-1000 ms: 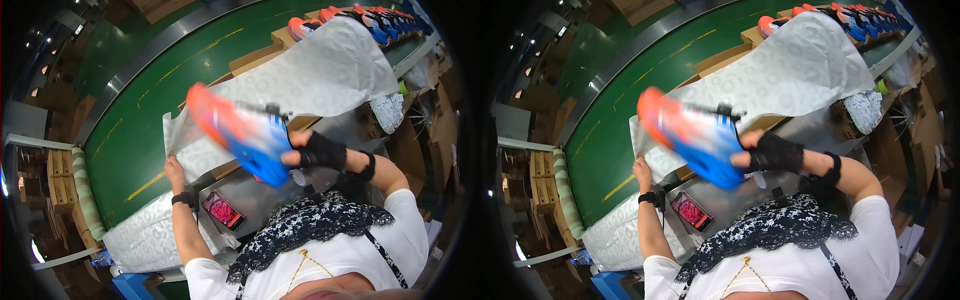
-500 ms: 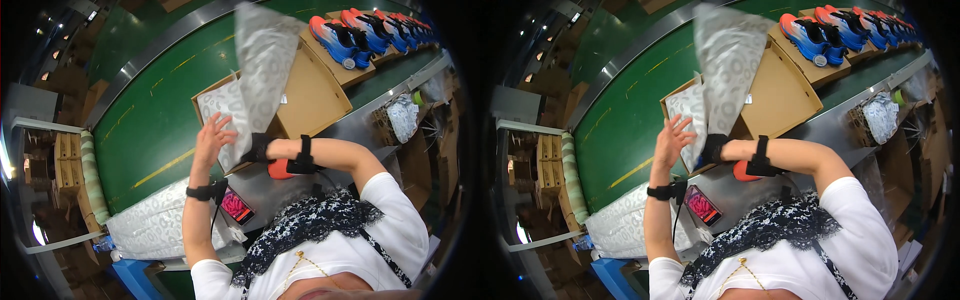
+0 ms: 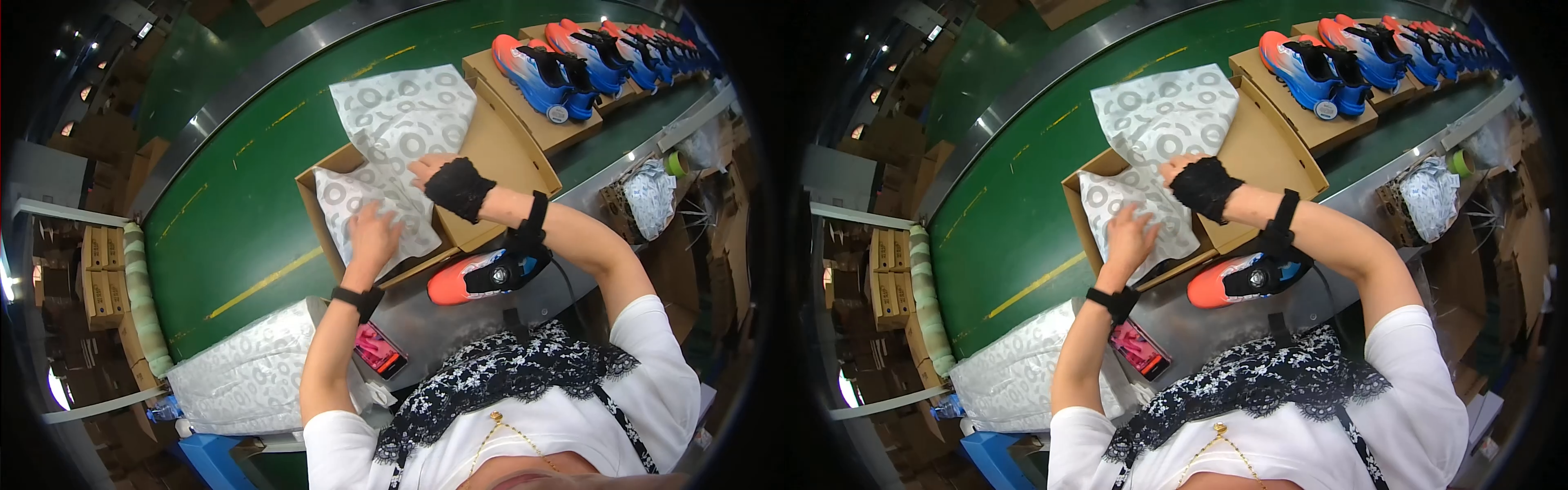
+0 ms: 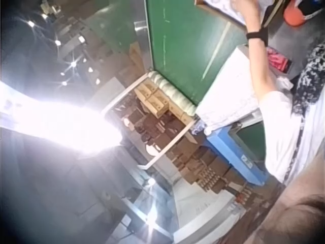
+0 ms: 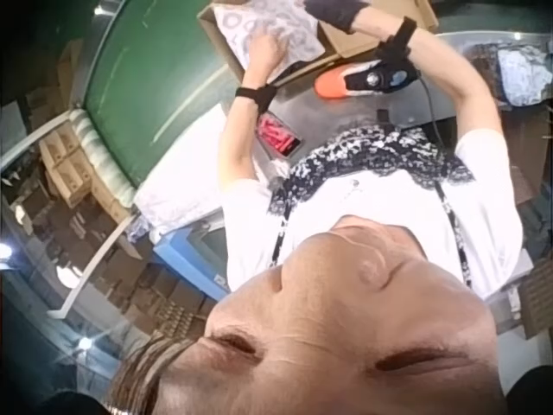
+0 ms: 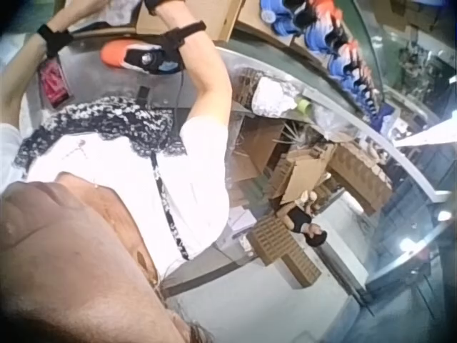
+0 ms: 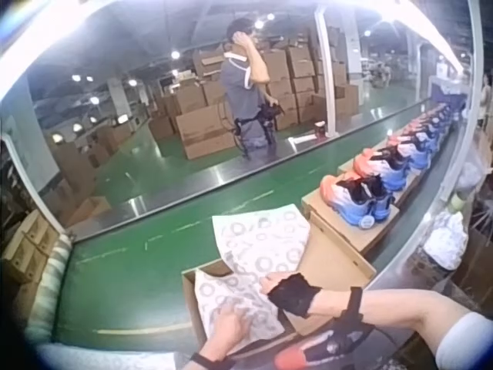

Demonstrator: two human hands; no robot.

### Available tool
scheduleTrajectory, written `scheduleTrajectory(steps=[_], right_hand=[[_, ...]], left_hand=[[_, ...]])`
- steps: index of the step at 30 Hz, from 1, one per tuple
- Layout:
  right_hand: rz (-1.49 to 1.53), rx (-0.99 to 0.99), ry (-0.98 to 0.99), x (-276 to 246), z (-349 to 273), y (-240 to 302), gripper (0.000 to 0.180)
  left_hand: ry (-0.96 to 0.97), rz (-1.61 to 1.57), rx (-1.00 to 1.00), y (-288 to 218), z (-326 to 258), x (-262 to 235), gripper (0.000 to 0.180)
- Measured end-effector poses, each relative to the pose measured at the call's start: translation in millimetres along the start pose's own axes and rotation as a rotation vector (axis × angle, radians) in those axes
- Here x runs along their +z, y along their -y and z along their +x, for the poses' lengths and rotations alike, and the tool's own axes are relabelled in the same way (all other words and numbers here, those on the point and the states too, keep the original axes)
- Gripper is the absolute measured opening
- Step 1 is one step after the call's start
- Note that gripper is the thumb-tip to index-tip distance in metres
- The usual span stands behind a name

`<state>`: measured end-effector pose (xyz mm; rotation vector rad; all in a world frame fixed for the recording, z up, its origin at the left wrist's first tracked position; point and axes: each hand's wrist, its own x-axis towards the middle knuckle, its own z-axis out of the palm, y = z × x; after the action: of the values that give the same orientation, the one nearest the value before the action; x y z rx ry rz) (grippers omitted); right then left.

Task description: Packing pairs of shoes into shoeboxes with wrapping paper on a manufacturing assembly line.

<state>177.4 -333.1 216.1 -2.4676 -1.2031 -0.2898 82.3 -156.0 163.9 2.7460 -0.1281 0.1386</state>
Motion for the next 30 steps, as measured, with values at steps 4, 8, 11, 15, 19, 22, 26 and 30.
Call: scheduleTrajectory(steps=[4,8,11,15,19,22,26,30], right_hand=[[0.12,0.121,-0.209,11.2,35.1,19.8,0.051],[-0.129,0.175,-0.385,61.6,66.5,23.4,0.057],[-0.291,0.389,-0.158,90.6,73.6,3.2,0.048],[-0.063,0.442,-0.262,74.2,59.9,-16.8,0.027],[0.413,0.374,-0.333,35.2,38.6,-12.2,0.031],[0.526,0.312,-0.462,9.3,12.2,-10.1,0.027],[0.438,0.258,-0.699,-0.7,-31.3,-17.4,0.03],[0.648,1.051,-0.023,-7.5,-68.1,-9.2,0.016]], left_hand=[[-0.23,0.141,-0.286,0.2,-23.7,-19.9,0.068],[0.082,0.02,-0.469,3.0,-39.3,-9.4,0.097],[0.18,0.049,-0.527,-2.2,-26.0,4.0,0.109],[0.29,0.082,-0.699,-17.1,-11.0,4.4,0.116],[0.312,0.05,-0.786,-21.4,-5.1,-4.0,0.116],[0.256,0.013,-0.793,-19.4,2.5,-13.7,0.113],[0.205,-0.049,-0.829,-14.0,17.0,-13.0,0.109],[0.249,0.117,-0.865,-21.7,15.4,-4.6,0.11]])
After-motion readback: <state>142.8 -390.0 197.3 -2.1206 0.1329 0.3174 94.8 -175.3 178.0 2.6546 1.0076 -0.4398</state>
